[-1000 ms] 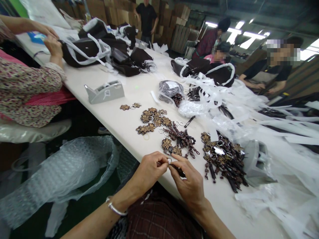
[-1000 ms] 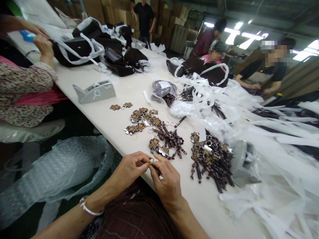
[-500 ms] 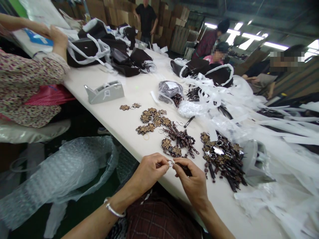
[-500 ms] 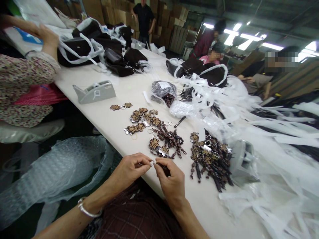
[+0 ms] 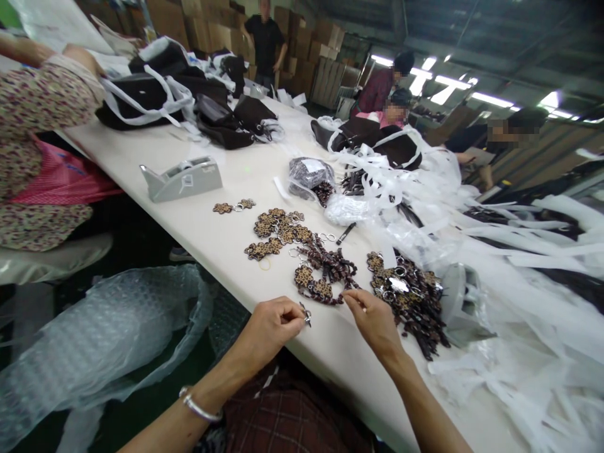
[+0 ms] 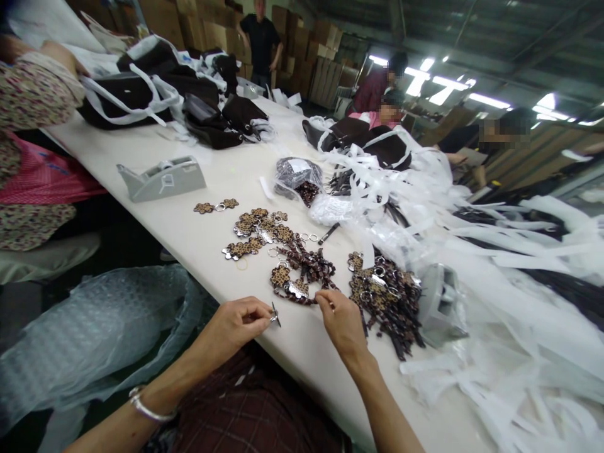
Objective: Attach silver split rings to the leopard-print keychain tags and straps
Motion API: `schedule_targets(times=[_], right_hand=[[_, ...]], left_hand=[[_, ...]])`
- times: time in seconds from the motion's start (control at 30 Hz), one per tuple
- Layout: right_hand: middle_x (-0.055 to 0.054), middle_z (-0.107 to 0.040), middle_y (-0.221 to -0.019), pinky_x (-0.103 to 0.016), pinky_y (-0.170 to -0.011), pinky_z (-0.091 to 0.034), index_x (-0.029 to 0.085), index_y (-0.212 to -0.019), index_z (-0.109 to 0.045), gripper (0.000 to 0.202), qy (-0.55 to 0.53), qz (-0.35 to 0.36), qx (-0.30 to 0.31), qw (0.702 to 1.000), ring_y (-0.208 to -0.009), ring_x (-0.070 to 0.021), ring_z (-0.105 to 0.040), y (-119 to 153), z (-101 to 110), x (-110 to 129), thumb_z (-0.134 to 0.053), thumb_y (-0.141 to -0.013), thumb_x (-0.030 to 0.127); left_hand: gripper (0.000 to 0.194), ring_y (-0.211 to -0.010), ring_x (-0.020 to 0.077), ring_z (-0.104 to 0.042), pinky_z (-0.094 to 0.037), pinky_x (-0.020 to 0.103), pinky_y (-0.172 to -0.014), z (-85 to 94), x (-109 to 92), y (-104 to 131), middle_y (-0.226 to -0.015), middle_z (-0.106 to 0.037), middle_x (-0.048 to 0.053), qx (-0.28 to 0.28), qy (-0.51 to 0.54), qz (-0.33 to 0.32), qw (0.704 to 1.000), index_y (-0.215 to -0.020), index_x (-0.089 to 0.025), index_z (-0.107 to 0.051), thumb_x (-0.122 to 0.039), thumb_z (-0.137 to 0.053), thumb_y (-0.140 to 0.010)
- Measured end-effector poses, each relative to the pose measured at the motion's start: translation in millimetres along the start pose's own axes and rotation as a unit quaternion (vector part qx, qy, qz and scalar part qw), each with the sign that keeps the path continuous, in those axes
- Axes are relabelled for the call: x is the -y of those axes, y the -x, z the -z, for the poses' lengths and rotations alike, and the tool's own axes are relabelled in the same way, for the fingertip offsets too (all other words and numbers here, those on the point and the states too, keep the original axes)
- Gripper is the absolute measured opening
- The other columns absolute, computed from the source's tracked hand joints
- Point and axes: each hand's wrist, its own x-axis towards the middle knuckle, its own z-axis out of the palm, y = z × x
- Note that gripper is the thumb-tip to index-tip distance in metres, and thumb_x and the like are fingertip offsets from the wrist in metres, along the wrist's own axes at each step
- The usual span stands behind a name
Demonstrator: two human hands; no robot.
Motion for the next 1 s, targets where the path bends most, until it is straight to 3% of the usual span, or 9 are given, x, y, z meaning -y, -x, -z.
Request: schedule_targets(times=[0.2, 0.33, 0.5, 0.7, 0.83, 0.93, 1.0], right_hand=[[-0.009, -0.071, -0.109, -0.036, -0.087, -0.051, 0.02, -0.105, -0.073, 0.034, 0.163, 0.108, 0.079, 0.978, -0.098, -0.0232, -0.063, -33.4, -8.9, -14.4, -0.049, -0.086, 0.005], [-0.007, -0.068, -0.113, -0.035, -0.085, -0.051, 0.023, -0.095, -0.076, 0.033, 0.179, 0.169, 0.147, 0.958, -0.101, -0.023, -0.06, -41.2, -6.7, -20.9, -0.051, -0.085, 0.003], [-0.008, -0.067, -0.112, -0.036, -0.087, -0.051, 0.022, -0.094, -0.074, 0.031, 0.173, 0.202, 0.156, 0.951, -0.101, -0.023, -0.059, -38.3, -1.2, -26.3, -0.056, -0.08, 0.0], [-0.009, -0.067, -0.111, -0.04, -0.092, -0.049, 0.02, -0.094, -0.072, 0.016, 0.106, 0.178, 0.1, 0.973, -0.105, -0.0234, -0.059, -35.1, -1.3, -25.1, -0.059, -0.087, 0.014], [-0.006, -0.071, -0.104, -0.041, -0.089, -0.05, 0.022, -0.101, -0.07, 0.018, 0.012, 0.109, 0.071, 0.991, -0.098, -0.0222, -0.063, -30.4, 3.7, -13.7, -0.056, -0.09, 0.021], [-0.004, -0.072, -0.103, -0.037, -0.086, -0.051, 0.023, -0.103, -0.069, 0.019, -0.076, 0.058, 0.079, 0.992, -0.093, -0.0202, -0.065, -21.5, 16.0, -5.8, -0.055, -0.09, 0.024], [-0.003, -0.073, -0.102, -0.036, -0.086, -0.051, 0.023, -0.1, -0.07, 0.019, -0.122, 0.042, 0.121, 0.984, -0.094, -0.0196, -0.066, -12.6, 29.0, -5.5, -0.055, -0.089, 0.025]], left_hand=[[0.015, -0.081, 0.0179, -0.066, -0.046, 0.026, -0.075, 3.2, 3.3, -1.3, -0.086, -0.073, 0.004, 0.011, 0.013, 0.034, 0.999, -0.071, -0.017, -0.071, -0.018, -0.058, -0.077], [0.015, -0.083, 0.0189, -0.066, -0.047, 0.027, -0.077, 6.3, 4.5, -3.9, -0.089, -0.074, 0.004, 0.012, 0.015, 0.053, 0.998, -0.071, -0.017, -0.072, -0.021, -0.059, -0.076], [0.014, -0.083, 0.0192, -0.066, -0.047, 0.027, -0.077, 6.2, 5.6, -7.8, -0.088, -0.074, 0.004, 0.013, 0.01, 0.051, 0.999, -0.07, -0.017, -0.072, -0.021, -0.059, -0.076], [0.014, -0.081, 0.0191, -0.066, -0.047, 0.027, -0.076, 4.5, 7.0, -8.2, -0.087, -0.074, 0.004, 0.008, 0.012, 0.052, 0.999, -0.07, -0.017, -0.072, -0.022, -0.06, -0.075], [0.014, -0.08, 0.019, -0.065, -0.047, 0.027, -0.075, 4.3, 7.4, -8.0, -0.086, -0.073, 0.004, 0.012, 0.015, 0.058, 0.998, -0.071, -0.017, -0.072, -0.023, -0.06, -0.075], [0.014, -0.081, 0.0189, -0.065, -0.047, 0.027, -0.077, 4.6, 8.0, -7.8, -0.086, -0.073, 0.004, 0.011, 0.016, 0.055, 0.998, -0.071, -0.017, -0.072, -0.022, -0.06, -0.076], [0.014, -0.082, 0.0187, -0.065, -0.046, 0.027, -0.077, 5.0, 8.8, -7.7, -0.087, -0.074, 0.004, 0.01, 0.015, 0.053, 0.998, -0.071, -0.017, -0.072, -0.022, -0.06, -0.076]])
